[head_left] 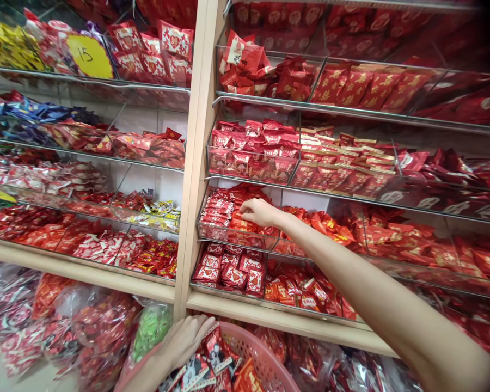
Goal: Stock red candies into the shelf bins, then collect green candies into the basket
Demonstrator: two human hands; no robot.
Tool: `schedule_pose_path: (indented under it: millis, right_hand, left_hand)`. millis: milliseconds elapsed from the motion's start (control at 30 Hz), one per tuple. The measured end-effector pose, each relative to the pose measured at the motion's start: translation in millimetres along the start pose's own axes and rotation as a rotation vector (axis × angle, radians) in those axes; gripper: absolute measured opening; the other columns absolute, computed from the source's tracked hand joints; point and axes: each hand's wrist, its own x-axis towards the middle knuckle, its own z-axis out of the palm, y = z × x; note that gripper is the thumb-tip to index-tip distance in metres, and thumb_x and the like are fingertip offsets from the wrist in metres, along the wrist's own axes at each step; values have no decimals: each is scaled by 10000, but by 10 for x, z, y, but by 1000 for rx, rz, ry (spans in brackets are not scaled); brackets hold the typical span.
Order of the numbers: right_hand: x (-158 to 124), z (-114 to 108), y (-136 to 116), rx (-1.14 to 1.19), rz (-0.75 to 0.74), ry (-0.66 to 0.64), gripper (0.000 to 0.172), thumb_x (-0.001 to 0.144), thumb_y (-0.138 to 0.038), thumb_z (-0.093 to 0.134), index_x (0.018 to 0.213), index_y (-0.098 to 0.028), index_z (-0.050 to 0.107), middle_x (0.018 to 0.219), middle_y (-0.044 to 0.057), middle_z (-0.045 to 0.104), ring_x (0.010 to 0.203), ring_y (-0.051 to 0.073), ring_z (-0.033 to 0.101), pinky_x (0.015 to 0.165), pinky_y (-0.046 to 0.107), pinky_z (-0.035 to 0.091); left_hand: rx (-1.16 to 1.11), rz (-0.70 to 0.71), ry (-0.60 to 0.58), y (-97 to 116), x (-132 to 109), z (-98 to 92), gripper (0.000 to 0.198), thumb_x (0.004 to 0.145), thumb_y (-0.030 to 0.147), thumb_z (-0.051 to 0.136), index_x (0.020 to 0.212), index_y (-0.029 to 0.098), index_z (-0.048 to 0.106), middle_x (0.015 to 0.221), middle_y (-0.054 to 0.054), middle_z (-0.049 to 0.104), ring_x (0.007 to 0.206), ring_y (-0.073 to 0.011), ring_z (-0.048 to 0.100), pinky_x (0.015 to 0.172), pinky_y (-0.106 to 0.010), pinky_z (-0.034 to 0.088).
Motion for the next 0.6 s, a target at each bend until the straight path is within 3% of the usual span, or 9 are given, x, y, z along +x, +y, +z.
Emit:
schedule_pose_path:
  millis: [133,200,467,600]
  right_hand:
    - [-53,62,-68,-56,34,-101,345,783,-482,565,897,-160,615,940,78,659,811,179,581,663,231,386]
    - [-74,65,-62,-65,44,-126,429,738,-520,610,953,-150,609,1000,97,648,852,198,580,677,236,396]
    - [50,-27,22,-1,55,-263,556,685,-462,670,1141,-155,586,1163,91,603,989,228,574,757,245,436]
    - [123,-73,2,-24,52,-340,594,645,-379,690,1177,-146,565,1120,88,620,933,219,589,714,245,452]
  left_hand:
    - [-8,-14,-3,-15,-6,6,592,908,547,87,842,235,586,877,-37,687,907,-213,639,734,-270,404]
    - [-13,-19,-6,-12,-13,1,591,904,557,92,842,239,586,880,-35,688,908,-218,639,736,-278,406]
    - [-16,-15,-16,3,-14,-13,593,903,557,90,890,250,596,892,-39,690,925,-226,637,747,-287,410]
    - [-17,-32,-18,-13,-18,-13,594,897,569,93,899,252,595,892,-44,690,934,-240,635,760,-299,413]
